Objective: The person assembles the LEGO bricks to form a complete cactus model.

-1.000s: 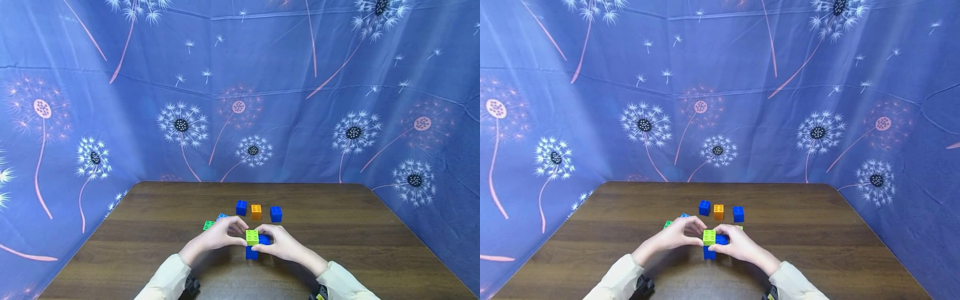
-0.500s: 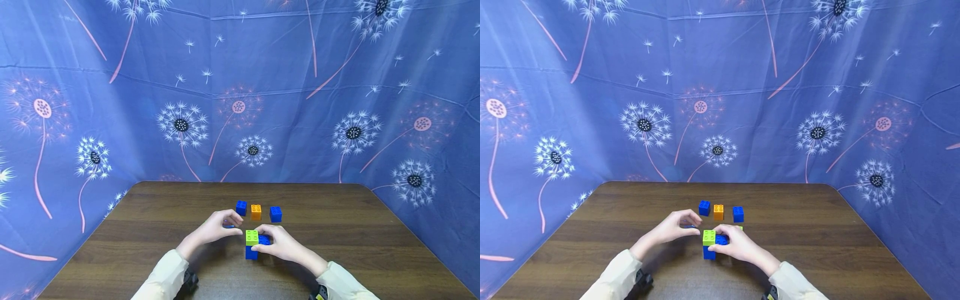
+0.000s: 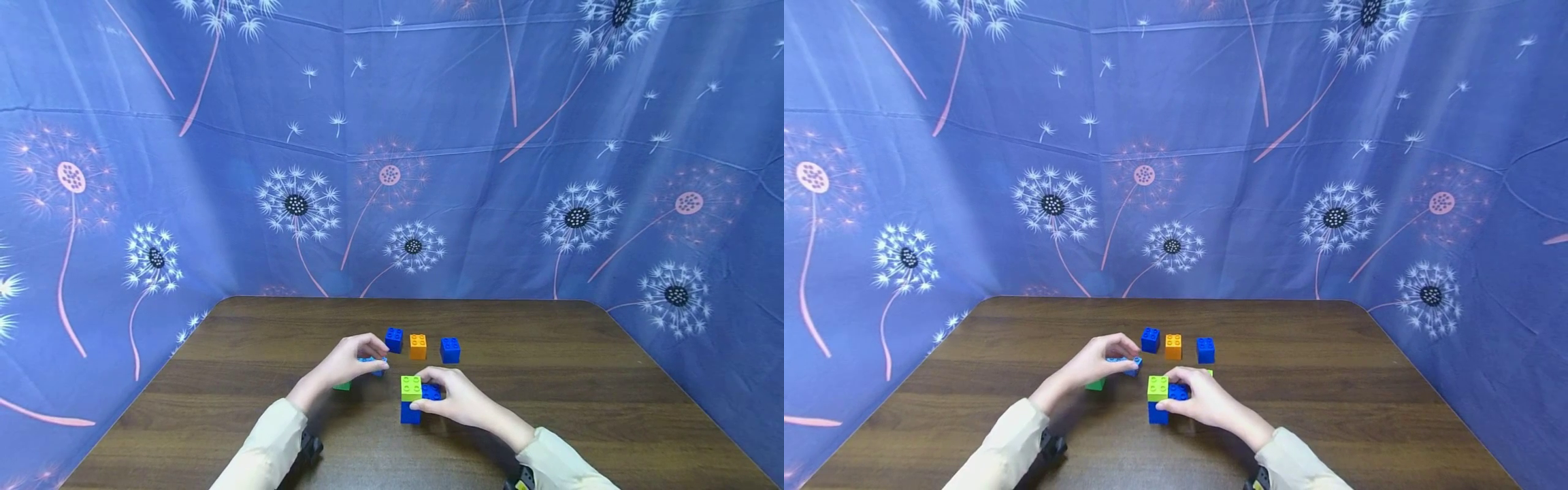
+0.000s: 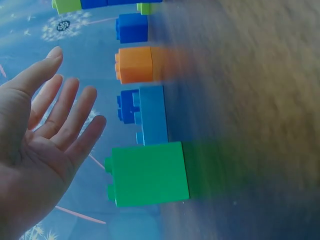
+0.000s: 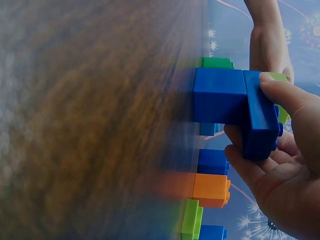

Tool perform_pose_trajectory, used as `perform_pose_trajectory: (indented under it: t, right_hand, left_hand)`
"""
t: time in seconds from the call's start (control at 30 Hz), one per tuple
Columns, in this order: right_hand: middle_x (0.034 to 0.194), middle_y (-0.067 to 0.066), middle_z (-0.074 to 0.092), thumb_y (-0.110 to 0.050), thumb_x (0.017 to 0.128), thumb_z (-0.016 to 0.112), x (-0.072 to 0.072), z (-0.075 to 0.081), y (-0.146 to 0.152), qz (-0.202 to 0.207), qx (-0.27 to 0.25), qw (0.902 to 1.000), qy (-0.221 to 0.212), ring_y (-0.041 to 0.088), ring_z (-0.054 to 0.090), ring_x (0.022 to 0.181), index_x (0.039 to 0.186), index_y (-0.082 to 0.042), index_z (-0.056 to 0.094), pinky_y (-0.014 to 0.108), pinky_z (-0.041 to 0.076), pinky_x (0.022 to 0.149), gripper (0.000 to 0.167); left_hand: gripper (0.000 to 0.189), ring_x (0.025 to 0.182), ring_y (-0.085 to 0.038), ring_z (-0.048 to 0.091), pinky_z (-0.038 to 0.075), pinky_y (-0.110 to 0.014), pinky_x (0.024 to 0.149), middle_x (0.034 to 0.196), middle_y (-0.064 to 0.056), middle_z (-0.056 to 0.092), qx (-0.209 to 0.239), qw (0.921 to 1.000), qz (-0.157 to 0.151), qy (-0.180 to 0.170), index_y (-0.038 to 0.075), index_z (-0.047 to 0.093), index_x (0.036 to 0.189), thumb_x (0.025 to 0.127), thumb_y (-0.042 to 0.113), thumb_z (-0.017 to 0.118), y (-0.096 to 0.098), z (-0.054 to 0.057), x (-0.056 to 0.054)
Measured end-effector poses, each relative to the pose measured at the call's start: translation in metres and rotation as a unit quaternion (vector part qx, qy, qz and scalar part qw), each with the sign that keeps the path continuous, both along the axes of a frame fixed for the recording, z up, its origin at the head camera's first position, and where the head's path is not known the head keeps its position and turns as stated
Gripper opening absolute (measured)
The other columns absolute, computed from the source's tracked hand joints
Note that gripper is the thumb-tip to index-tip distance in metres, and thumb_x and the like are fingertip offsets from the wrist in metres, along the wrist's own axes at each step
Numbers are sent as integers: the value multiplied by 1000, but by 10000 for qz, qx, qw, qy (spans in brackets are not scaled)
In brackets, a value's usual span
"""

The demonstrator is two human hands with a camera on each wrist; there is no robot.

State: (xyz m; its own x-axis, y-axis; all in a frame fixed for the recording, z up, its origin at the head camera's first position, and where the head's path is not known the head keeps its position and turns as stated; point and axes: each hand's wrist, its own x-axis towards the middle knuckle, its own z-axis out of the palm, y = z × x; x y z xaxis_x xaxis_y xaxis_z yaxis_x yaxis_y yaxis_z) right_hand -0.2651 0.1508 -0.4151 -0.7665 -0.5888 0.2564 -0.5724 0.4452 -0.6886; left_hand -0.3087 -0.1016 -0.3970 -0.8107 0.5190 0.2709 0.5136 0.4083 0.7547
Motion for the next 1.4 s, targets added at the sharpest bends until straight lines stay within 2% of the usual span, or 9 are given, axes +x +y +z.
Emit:
perform_pose_trajectory:
  t: [0.17,0.37,0.57,0.73,1.07,1.3,1.4]
  right_hand:
    - [97,-6,67,-33,84,70,-1,-1,0,-31,25,10000,72,5,60,87,107,-14,62,25,50,82,32]
    - [97,-5,67,-34,84,69,0,0,0,4,69,10000,17,5,61,87,108,-12,62,24,50,82,33]
    - [98,-6,67,-35,85,68,-1,1,0,-40,155,9999,47,4,60,87,109,-12,62,25,50,83,34]
    - [98,-7,66,-33,85,69,0,1,0,-52,164,9998,-36,5,59,87,109,-13,62,25,49,83,32]
    - [100,-7,66,-31,85,69,0,2,0,-10,162,9998,-85,5,59,88,110,-15,61,26,50,84,30]
    - [99,-8,65,-34,85,69,1,1,1,-72,167,9998,-57,5,58,88,109,-16,62,26,49,84,31]
    - [98,-7,66,-35,84,69,1,0,1,-60,146,9999,-24,5,58,87,108,-15,62,26,49,84,31]
  left_hand:
    - [23,98,-26,63,46,-49,91,106,-13,66,-30,10000,78,-18,6,63,106,86,18,68,-3,-4,-8]
    - [26,104,-35,59,43,-55,92,108,-17,65,-21,9996,196,-212,1,62,107,86,16,67,-5,-4,-12]
    - [27,104,-31,59,43,-53,94,108,-13,65,-422,9986,288,-134,5,63,107,86,20,68,-8,-9,-21]
    - [26,105,-29,59,43,-51,95,108,-11,65,-661,9973,321,-89,5,63,108,86,17,67,-10,-14,-25]
    - [24,104,-28,60,45,-48,93,107,-9,66,-708,9967,393,-27,5,63,107,86,15,68,-12,-17,-29]
    - [26,104,-29,59,45,-47,92,107,-10,65,-1018,9937,463,-113,4,63,108,84,13,70,-13,-20,-33]
    - [28,104,-29,59,45,-47,92,106,-10,66,-1124,9924,492,-39,3,64,106,81,12,72,-13,-21,-33]
